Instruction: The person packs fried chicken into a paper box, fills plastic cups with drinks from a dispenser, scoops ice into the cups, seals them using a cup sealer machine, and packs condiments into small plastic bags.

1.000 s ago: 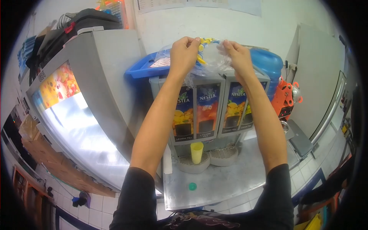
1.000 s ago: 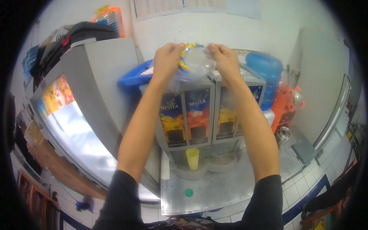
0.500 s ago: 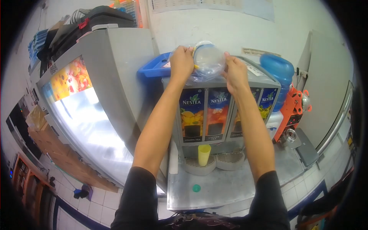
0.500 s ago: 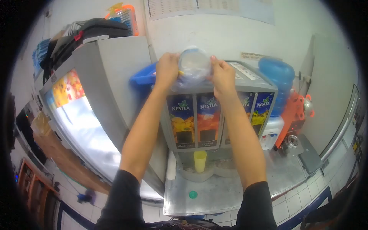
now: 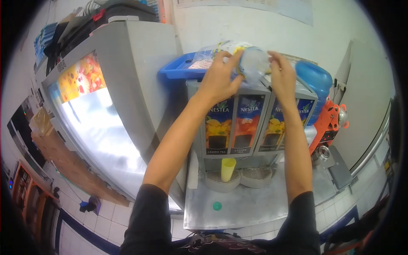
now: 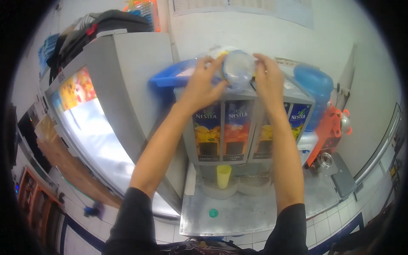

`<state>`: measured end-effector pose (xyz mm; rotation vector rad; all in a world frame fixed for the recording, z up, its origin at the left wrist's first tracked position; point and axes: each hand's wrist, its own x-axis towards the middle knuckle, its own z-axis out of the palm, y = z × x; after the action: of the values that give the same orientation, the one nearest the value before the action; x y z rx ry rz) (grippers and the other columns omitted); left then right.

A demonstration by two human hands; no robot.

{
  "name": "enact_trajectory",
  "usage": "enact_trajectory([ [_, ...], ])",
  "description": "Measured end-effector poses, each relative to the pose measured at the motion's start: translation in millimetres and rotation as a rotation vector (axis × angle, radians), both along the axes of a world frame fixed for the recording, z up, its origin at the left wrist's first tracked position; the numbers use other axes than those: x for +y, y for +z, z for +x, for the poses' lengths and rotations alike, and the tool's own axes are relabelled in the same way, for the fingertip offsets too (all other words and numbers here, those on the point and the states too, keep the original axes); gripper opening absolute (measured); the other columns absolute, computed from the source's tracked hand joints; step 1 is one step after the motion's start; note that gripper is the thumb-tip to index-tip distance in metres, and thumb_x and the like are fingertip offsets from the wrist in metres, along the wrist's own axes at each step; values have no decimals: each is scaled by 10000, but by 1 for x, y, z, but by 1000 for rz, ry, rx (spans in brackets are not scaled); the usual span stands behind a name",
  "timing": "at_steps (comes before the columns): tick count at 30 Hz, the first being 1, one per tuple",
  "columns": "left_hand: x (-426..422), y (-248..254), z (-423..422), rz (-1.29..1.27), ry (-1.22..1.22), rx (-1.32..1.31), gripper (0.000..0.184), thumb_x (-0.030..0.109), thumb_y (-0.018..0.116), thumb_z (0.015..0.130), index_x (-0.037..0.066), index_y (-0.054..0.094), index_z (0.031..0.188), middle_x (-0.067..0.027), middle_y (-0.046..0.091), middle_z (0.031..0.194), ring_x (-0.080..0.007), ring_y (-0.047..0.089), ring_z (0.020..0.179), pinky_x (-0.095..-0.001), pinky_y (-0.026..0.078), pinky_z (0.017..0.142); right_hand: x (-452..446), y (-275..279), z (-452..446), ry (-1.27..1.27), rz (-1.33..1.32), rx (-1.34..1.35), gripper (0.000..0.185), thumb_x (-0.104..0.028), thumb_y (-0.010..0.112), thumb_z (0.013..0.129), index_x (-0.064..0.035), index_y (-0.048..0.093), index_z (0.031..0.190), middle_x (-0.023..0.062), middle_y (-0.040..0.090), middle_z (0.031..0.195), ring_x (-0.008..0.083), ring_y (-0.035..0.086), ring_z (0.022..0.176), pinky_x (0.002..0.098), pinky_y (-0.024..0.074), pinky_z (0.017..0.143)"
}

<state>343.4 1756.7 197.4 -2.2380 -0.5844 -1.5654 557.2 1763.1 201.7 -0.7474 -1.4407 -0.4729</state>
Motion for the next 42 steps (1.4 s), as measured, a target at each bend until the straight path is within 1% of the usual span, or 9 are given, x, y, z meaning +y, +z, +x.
enact_trajectory([
  [8, 8, -1, 18, -139, 70, -60, 597, 72, 635, 802, 93, 564, 1394, -238, 585, 1024, -377, 633, 919, -426, 516, 846, -13, 31, 12, -89, -24, -78, 162, -114, 644, 913, -25, 676, 1045, 152, 720, 892, 277, 692, 779, 365, 537, 747],
  [11, 4, 4, 18, -312, 175, -111, 636, 114, 631, 788, 130, 545, 1418, -271, 564, 1186, -420, 594, 1086, -459, 486, 943, -23, 28, 16, -74, -45, -14, 161, -126, 669, 912, -25, 673, 1036, 147, 727, 910, 242, 702, 792, 351, 541, 735],
  [16, -6, 10, 30, 153, 179, 50, 696, 188, 727, 733, 189, 541, 1404, -256, 392, 1492, -484, 292, 1416, -680, 190, 1137, -28, 24, 20, 104, -206, -20, 177, -132, 714, 893, -13, 675, 1018, 127, 728, 905, 197, 708, 821, 317, 541, 737],
  [25, 18, 14, 36, 286, 48, 222, 642, 203, 784, 725, 148, 548, 1320, -48, 586, 1355, -265, 520, 1317, -684, 212, 1142, -32, 36, 37, 52, -194, -317, 204, -156, 728, 887, 17, 644, 954, 103, 691, 820, 181, 668, 753, 316, 532, 702],
  [33, 46, 29, 28, 248, 155, 190, 748, 318, 818, 681, 125, 538, 1346, -83, 620, 1321, -277, 565, 1262, -655, 203, 1153, -40, 69, 45, -58, -207, -556, 224, -191, 690, 920, 22, 640, 964, 81, 677, 807, 162, 643, 750, 314, 518, 709],
  [35, 55, 30, 20, 237, 188, 187, 763, 373, 807, 688, 99, 537, 1346, -96, 619, 1329, -287, 568, 1256, -629, 196, 1161, -66, 88, 44, 121, -591, -299, 370, -334, 638, 983, -24, 537, 1159, 212, 705, 1052, 260, 695, 867, 323, 585, 691],
  [38, 66, 36, 4, -81, 242, 119, 825, 372, 803, 681, 65, 510, 1389, -153, 580, 1372, -322, 539, 1287, -558, 224, 1176, -123, 102, 56, 195, -558, 30, 292, -282, 606, 1003, -5, 555, 1080, 212, 715, 999, 258, 694, 850, 320, 586, 690],
  [40, 71, 38, -4, -211, 234, 194, 975, 468, 796, 702, 37, 413, 1489, -223, 426, 1525, -356, 311, 1474, -608, 141, 1191, -159, 77, 66, 107, -390, -104, 306, -318, 531, 1038, -18, 590, 1040, 188, 719, 948, 256, 687, 854, 337, 567, 734],
  [42, 72, 41, -24, -301, 100, 181, 1001, 470, 796, 713, 13, 383, 1502, -251, 375, 1548, -373, 256, 1493, -565, 150, 1202, -162, 50, 97, -75, -430, -268, 178, -159, 676, 926, 12, 673, 973, 44, 688, 815, 129, 646, 762, 290, 518, 700],
])
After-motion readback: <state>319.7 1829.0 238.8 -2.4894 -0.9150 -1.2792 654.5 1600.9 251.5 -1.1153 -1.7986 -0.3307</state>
